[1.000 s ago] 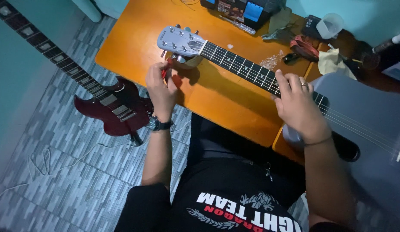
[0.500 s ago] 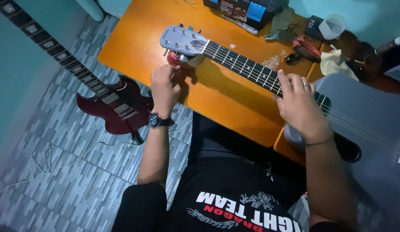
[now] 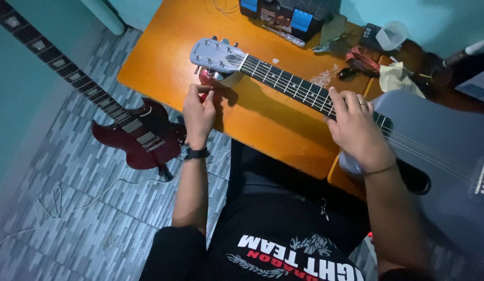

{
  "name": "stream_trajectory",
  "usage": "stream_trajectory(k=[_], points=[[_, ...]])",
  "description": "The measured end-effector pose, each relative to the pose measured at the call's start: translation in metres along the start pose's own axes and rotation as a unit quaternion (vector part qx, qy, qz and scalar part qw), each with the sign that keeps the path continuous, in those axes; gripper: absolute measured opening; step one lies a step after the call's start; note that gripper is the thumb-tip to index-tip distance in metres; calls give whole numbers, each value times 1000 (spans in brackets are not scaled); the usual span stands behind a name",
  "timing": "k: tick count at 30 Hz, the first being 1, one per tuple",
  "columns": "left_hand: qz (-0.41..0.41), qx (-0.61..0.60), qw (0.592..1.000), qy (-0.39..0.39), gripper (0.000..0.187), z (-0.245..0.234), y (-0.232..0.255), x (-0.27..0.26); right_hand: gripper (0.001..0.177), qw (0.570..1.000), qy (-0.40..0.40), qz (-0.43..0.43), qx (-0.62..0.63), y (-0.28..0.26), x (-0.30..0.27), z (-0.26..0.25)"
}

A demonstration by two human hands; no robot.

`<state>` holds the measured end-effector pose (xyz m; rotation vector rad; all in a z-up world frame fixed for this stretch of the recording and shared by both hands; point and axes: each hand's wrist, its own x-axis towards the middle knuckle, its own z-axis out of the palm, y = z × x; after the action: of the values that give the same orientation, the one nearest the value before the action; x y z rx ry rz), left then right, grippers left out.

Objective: The person uses a red string winder to remove an old string from the headstock of a grey acoustic guitar. They then thread a new string through the bridge and wind it onto the tuning peg.

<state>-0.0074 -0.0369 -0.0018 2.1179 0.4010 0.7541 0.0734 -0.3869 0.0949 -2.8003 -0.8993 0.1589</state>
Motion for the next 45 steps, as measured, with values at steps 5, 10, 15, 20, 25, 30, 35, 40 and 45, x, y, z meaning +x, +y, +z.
stream_trajectory(k=[5, 10, 15, 20, 25, 30, 35, 40, 45], points=[[-10, -32, 999, 29, 12, -31, -19, -1, 71, 999, 13, -22, -22, 7, -5, 6], [15, -44, 998, 50, 22, -62, -7, -1, 74, 998, 24, -57, -14, 18, -8, 18], [37, -161, 986, 37, 24, -42, -4, -13, 70, 999, 20, -31, 31, 6, -7, 7], [28, -278, 960, -14, 25, -16, 39, -25, 71, 998, 24, -59, 20, 15, -7, 11], [16, -427, 898, -102, 25, 28, 71, -50, 73, 988, 69, -128, 45, 9, -6, 3], [-17, -492, 862, -117, 26, 72, 102, -70, 44, 938, 172, -119, 277, -12, -21, 7], [37, -430, 891, -143, 25, 82, 150, -84, 44, 775, 74, 34, 627, -48, -40, -4], [99, -352, 923, -123, 25, 86, 163, -83, 32, 681, 139, 37, 718, -44, -34, 15], [174, -283, 939, -93, 25, 73, 178, -58, 21, 647, 190, 27, 738, -59, -19, -1]])
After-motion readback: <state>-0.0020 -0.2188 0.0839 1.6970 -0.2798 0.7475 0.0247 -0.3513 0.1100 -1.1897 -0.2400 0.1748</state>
